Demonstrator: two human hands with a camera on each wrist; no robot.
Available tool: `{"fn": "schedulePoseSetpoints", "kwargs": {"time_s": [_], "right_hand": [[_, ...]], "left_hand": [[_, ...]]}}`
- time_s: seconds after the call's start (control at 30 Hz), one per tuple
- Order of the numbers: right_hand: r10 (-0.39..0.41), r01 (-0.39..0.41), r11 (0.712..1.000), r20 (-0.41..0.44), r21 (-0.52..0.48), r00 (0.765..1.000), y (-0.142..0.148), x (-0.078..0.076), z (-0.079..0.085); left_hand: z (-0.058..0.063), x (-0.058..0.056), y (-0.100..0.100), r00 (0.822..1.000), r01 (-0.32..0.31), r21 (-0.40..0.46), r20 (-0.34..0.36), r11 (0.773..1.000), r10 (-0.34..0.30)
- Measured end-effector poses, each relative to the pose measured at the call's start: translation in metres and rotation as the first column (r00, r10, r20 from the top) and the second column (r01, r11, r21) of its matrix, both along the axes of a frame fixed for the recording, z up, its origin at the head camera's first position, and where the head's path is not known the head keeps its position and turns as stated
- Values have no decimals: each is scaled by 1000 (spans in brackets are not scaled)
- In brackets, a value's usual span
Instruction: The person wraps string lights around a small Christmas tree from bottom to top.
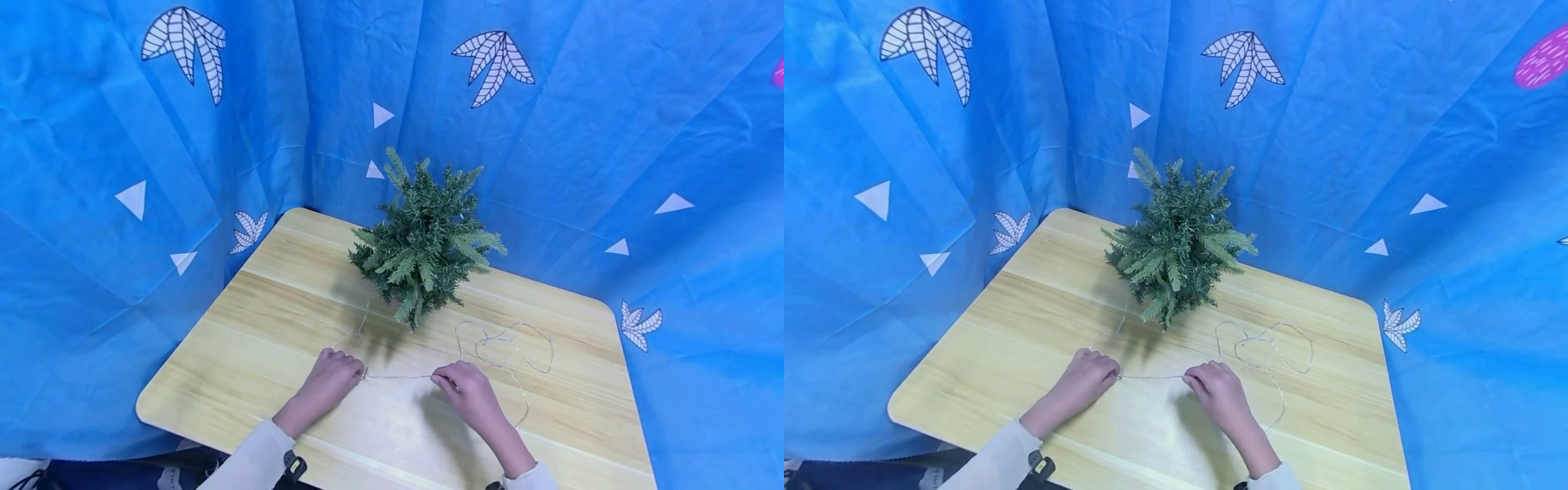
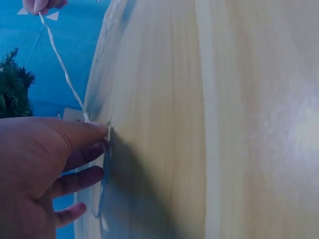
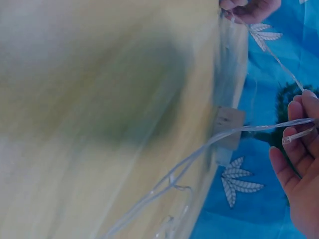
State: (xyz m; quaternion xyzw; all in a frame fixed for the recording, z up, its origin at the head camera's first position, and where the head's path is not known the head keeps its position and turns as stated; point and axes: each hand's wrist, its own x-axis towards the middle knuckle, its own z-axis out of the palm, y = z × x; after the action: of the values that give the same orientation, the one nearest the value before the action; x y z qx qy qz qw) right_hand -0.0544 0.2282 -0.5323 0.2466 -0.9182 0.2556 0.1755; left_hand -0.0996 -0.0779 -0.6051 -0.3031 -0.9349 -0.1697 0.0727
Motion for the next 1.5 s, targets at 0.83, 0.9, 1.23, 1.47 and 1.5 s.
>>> {"fn": "schedulePoseSetpoints", "kwargs": {"time_s": [0.83, 0.9, 1.23, 1.47, 1.5], "right_hand": [[-63, 55, 996, -134, -66, 989, 26, -7, 37], [-57, 46, 996, -142, -78, 988, 26, -6, 40], [-57, 41, 994, -162, -104, 985, 27, -3, 56], [-26, -7, 989, -215, -151, 976, 24, 0, 75], [-21, -15, 988, -228, -155, 973, 23, 0, 77]], "left_hand": [[19, -20, -42, 991, -108, 33, -75, 994, 111], [21, -23, -44, 988, -113, 48, -101, 992, 117], [30, -34, -51, 976, -134, 203, -142, 970, 165], [43, -40, -55, 959, -160, 272, -183, 949, 214], [44, -42, -56, 958, -163, 280, -186, 946, 220]]}}
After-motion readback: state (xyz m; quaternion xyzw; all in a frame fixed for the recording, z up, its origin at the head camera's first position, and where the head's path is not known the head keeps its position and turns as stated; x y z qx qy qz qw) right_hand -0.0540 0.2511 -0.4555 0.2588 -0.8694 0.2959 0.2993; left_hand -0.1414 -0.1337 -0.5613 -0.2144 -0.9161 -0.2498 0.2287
